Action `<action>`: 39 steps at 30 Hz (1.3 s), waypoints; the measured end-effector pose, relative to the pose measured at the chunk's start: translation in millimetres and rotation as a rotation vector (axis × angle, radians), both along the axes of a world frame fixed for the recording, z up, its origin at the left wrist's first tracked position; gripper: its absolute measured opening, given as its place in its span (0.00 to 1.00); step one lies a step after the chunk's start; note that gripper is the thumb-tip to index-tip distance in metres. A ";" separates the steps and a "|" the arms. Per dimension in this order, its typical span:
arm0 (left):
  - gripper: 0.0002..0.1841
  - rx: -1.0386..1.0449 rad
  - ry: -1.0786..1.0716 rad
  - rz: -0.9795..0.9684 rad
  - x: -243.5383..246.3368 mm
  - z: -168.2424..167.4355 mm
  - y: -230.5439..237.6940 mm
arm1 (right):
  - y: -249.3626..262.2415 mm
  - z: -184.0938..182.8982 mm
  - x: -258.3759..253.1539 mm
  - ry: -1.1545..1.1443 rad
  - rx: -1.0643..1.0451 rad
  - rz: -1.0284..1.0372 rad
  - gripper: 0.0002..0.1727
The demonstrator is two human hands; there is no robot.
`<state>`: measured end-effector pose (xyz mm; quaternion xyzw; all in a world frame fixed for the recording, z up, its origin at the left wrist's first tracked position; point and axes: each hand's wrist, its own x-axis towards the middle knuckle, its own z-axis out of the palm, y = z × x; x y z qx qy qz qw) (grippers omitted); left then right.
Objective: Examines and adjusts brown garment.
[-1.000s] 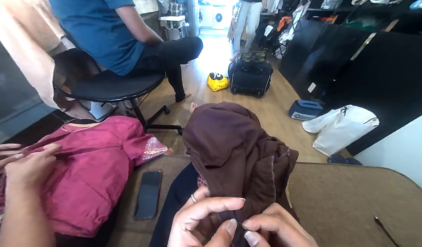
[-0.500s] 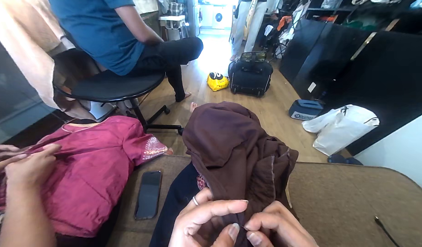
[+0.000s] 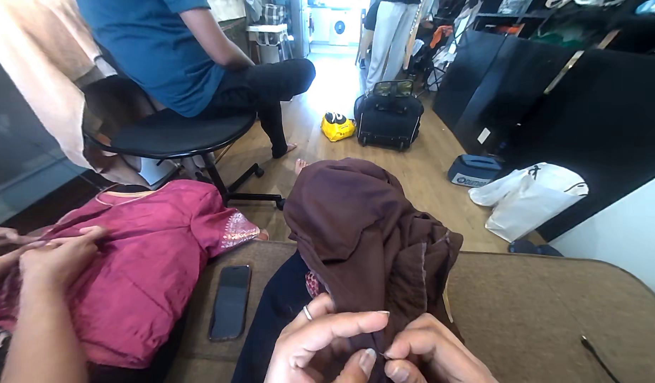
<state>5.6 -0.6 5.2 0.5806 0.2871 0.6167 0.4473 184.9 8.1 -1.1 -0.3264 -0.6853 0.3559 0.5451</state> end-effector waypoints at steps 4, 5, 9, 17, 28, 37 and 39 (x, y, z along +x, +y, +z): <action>0.23 0.007 0.002 -0.028 -1.0 -1.8 1.1 | -1.0 -0.8 -1.1 -0.007 0.017 -0.029 0.09; 0.23 0.003 -0.003 -0.034 -0.9 -1.8 1.2 | -1.1 -0.8 -0.8 -0.007 0.013 -0.027 0.09; 0.25 -0.038 -0.006 -0.084 -2.2 -0.1 1.9 | -1.0 -0.3 1.1 -0.001 -0.028 -0.002 0.09; 0.23 -0.034 -0.015 -0.128 -2.5 0.5 0.5 | 0.0 1.5 2.0 0.262 -0.274 0.191 0.06; 0.19 -0.045 -0.094 0.000 1.2 -0.9 1.0 | 2.1 -1.4 1.1 -0.031 -0.004 0.019 0.05; 0.18 -0.069 -0.166 0.056 7.2 -3.6 -0.3 | -3.1 -3.1 -8.8 -0.038 0.042 0.019 0.07; 0.18 -0.072 -0.184 0.048 8.0 -3.9 -0.4 | -4.7 -4.2 -11.5 -0.017 0.039 0.023 0.07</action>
